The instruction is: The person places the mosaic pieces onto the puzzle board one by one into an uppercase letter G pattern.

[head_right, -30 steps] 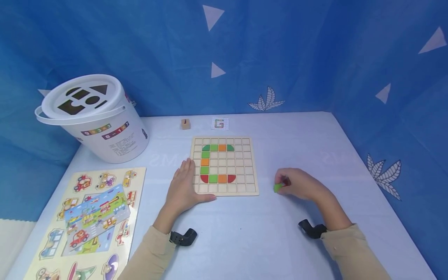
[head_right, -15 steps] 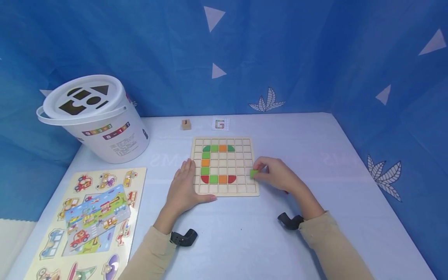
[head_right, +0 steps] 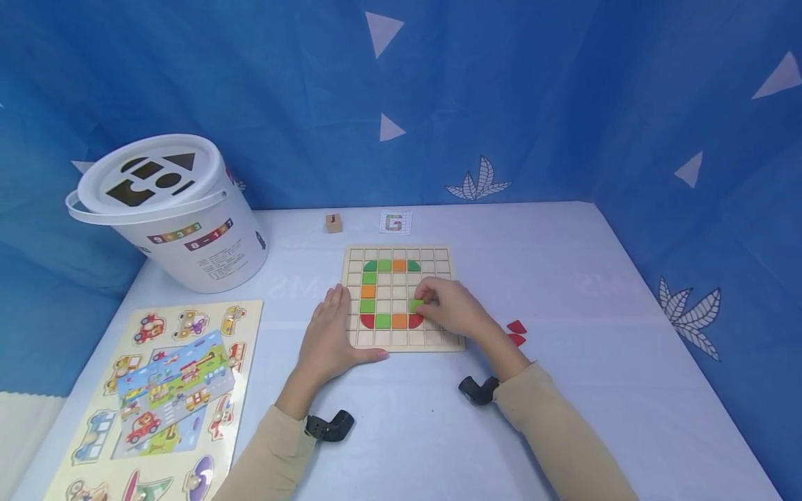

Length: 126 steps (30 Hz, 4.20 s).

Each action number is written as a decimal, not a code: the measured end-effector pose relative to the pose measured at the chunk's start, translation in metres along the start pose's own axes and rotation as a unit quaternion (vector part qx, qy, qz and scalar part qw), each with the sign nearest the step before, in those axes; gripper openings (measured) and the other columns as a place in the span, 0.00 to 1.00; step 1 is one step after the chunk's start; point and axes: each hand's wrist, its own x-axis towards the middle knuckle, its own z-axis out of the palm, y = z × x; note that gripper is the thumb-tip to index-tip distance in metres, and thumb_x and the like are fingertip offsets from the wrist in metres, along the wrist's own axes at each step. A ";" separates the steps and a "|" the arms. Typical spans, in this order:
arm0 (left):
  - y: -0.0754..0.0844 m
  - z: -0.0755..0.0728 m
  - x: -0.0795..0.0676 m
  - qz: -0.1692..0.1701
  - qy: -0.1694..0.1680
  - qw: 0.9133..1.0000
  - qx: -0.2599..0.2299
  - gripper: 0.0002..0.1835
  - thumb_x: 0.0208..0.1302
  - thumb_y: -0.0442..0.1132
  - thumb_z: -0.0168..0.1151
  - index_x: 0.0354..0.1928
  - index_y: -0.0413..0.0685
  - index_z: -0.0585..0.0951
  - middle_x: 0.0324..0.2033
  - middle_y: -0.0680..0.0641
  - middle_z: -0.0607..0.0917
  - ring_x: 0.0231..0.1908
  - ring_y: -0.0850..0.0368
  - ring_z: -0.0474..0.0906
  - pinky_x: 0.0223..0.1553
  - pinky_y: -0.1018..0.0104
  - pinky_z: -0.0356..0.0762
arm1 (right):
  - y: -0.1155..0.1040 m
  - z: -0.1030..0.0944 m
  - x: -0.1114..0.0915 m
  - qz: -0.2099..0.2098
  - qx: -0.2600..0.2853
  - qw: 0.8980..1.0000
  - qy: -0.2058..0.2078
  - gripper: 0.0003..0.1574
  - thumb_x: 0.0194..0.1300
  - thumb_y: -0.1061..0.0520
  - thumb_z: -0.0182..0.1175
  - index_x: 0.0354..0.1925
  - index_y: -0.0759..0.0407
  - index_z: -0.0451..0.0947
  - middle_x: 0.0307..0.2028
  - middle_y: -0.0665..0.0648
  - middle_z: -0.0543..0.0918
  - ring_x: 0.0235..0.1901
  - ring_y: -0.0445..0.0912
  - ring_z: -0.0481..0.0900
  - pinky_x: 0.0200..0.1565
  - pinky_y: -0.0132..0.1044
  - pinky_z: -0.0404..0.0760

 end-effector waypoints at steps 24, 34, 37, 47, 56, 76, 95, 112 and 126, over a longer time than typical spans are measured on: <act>0.003 0.000 0.001 0.003 0.004 1.000 -0.009 0.76 0.34 0.76 0.74 0.79 0.42 0.48 0.79 0.43 0.47 0.80 0.47 0.39 0.78 0.47 0.45 | 0.015 -0.035 -0.026 0.005 -0.050 0.999 0.003 0.18 0.69 0.56 0.62 0.57 0.51 0.81 0.49 0.53 0.81 0.36 0.47 0.74 0.36 0.36 0.79; 0.003 0.000 0.000 0.000 0.004 1.000 -0.010 0.76 0.33 0.75 0.74 0.79 0.42 0.48 0.79 0.43 0.47 0.79 0.47 0.39 0.78 0.47 0.45 | 0.063 -0.082 -0.066 0.069 -0.082 0.994 0.016 0.22 0.66 0.62 0.63 0.58 0.57 0.78 0.47 0.60 0.80 0.34 0.49 0.73 0.28 0.33 0.79; 0.002 0.000 0.000 -0.003 0.000 1.000 -0.009 0.77 0.33 0.76 0.73 0.79 0.43 0.47 0.79 0.43 0.46 0.80 0.48 0.38 0.78 0.48 0.44 | 0.075 -0.089 -0.078 0.076 -0.088 0.993 0.003 0.22 0.64 0.63 0.64 0.57 0.58 0.79 0.45 0.60 0.81 0.36 0.49 0.73 0.31 0.32 0.79; 0.001 0.000 0.001 -0.006 -0.004 1.000 -0.010 0.76 0.34 0.76 0.73 0.79 0.44 0.46 0.80 0.44 0.45 0.80 0.50 0.37 0.78 0.48 0.43 | 0.094 -0.090 -0.092 0.091 -0.073 0.993 -0.020 0.22 0.59 0.58 0.70 0.53 0.57 0.82 0.45 0.58 0.82 0.38 0.48 0.74 0.33 0.32 0.79; 0.001 0.000 0.000 -0.006 -0.009 1.000 -0.008 0.76 0.34 0.77 0.72 0.79 0.44 0.45 0.80 0.45 0.45 0.80 0.50 0.36 0.79 0.48 0.42 | 0.095 -0.089 -0.096 0.074 -0.061 0.995 -0.022 0.22 0.57 0.58 0.72 0.51 0.54 0.82 0.44 0.56 0.82 0.39 0.48 0.74 0.34 0.32 0.79; 0.001 0.000 0.000 0.001 0.002 1.000 -0.004 0.76 0.34 0.76 0.73 0.79 0.42 0.47 0.79 0.43 0.46 0.80 0.48 0.39 0.78 0.47 0.45 | 0.084 -0.080 -0.092 0.074 -0.047 0.995 -0.040 0.12 0.57 0.56 0.72 0.37 0.49 0.78 0.35 0.51 0.81 0.34 0.47 0.72 0.31 0.33 0.76; -0.002 0.002 -0.001 -0.003 0.002 1.000 0.004 0.76 0.34 0.79 0.71 0.79 0.43 0.47 0.80 0.44 0.46 0.80 0.50 0.38 0.78 0.49 0.44 | 0.019 -0.024 -0.007 0.033 0.014 0.999 0.035 0.11 0.63 0.54 0.69 0.42 0.50 0.78 0.36 0.52 0.81 0.36 0.48 0.74 0.37 0.36 0.76; -0.001 0.001 0.000 -0.002 0.001 1.000 0.007 0.76 0.34 0.79 0.70 0.79 0.43 0.47 0.79 0.44 0.47 0.80 0.49 0.38 0.78 0.49 0.45 | 0.000 0.004 0.025 0.022 -0.010 1.000 0.019 0.06 0.66 0.54 0.66 0.42 0.49 0.82 0.39 0.51 0.81 0.42 0.48 0.77 0.51 0.41 0.81; 0.000 0.001 0.000 -0.002 -0.001 1.000 0.004 0.76 0.34 0.78 0.71 0.79 0.43 0.47 0.79 0.44 0.46 0.80 0.49 0.38 0.78 0.49 0.44 | 0.004 -0.015 0.001 -0.004 -0.036 0.999 -0.018 0.25 0.69 0.57 0.61 0.64 0.50 0.77 0.46 0.52 0.79 0.43 0.47 0.74 0.43 0.38 0.77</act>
